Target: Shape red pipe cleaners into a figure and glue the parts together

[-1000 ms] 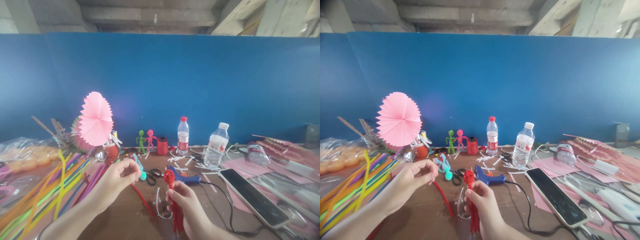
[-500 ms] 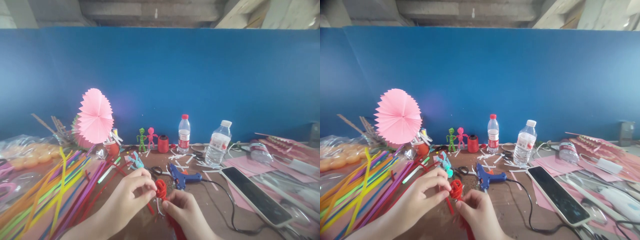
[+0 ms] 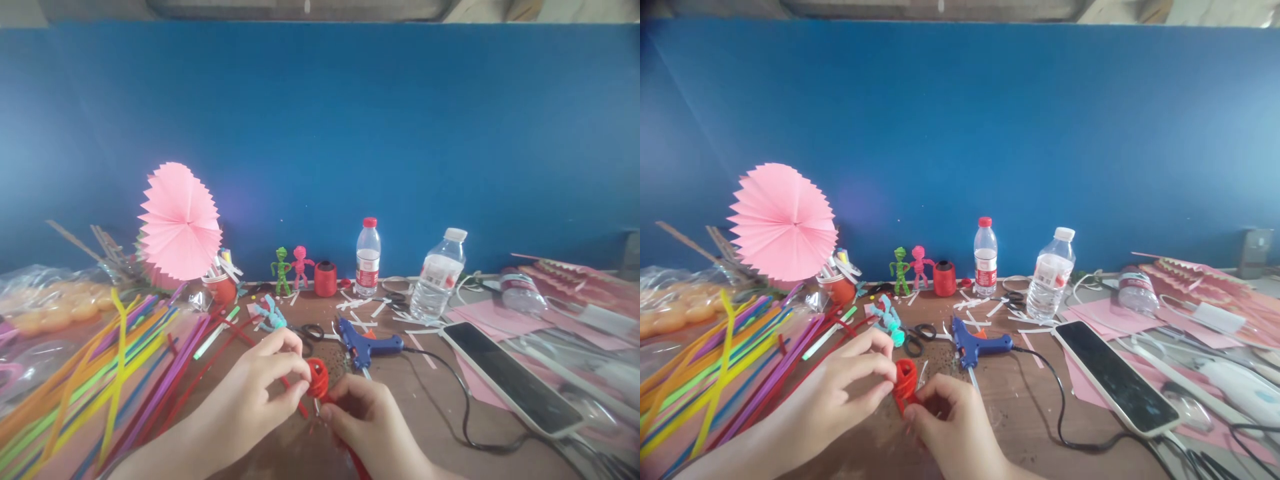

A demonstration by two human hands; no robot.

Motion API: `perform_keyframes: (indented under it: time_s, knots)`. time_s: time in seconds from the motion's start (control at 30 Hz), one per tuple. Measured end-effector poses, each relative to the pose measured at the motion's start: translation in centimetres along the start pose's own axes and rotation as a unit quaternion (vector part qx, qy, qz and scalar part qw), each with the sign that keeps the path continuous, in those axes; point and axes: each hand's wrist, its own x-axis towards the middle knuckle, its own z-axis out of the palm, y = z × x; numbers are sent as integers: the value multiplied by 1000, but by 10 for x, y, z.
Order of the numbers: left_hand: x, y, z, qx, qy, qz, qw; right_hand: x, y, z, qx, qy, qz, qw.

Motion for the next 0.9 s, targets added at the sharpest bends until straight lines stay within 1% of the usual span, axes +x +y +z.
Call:
perform_keyframes:
  time_s: [0.2, 0.3, 0.37, 0.4, 0.43, 0.47, 0.5, 0.57, 0.6, 0.63, 0.67, 0.7, 0.77, 0.9]
  knots:
    - [-1, -2, 1, 5, -21, 8, 1000, -2, 4, -3, -72, 19, -46, 996]
    - [-1, -4, 4, -21, -1, 20, 1000, -1, 2, -5, -108, 44, -68, 991]
    - [-2, -6, 6, -71, 22, 22, 997, -1, -3, -9, -156, 71, -93, 981]
    - [-2, -8, 7, -102, 28, 18, 994, 0, -6, -12, -190, 74, -119, 972]
    - [-3, -9, 8, -131, 29, 11, 991, 0, -9, -16, -231, 71, -157, 957]
    - [-3, -11, 8, -154, 21, 2, 988, 0, -14, -20, -279, 53, -211, 935]
    - [-3, -12, 8, -169, 12, -7, 986, -1, -18, -24, -329, 31, -271, 904]
    - [-3, -13, 10, -182, 0, -14, 983, -2, -27, -33, -432, 17, -383, 816]
    - [-3, -12, 11, -186, -4, -15, 982, -3, -31, -36, -471, 20, -421, 775]
    - [-2, -11, 12, -191, -7, -16, 981, -4, -35, -38, -502, 25, -445, 741]
    - [-2, -10, 13, -195, -8, -19, 981, -5, -38, -40, -522, 32, -463, 715]
    - [-2, -8, 15, -198, -7, -24, 980, -6, -41, -40, -536, 37, -475, 697]
    - [-1, -4, 17, -195, -1, -35, 980, -8, -45, -39, -550, 50, -495, 671]
    - [0, -1, 21, -197, 19, -48, 979, -11, -48, -34, -543, 94, -537, 639]
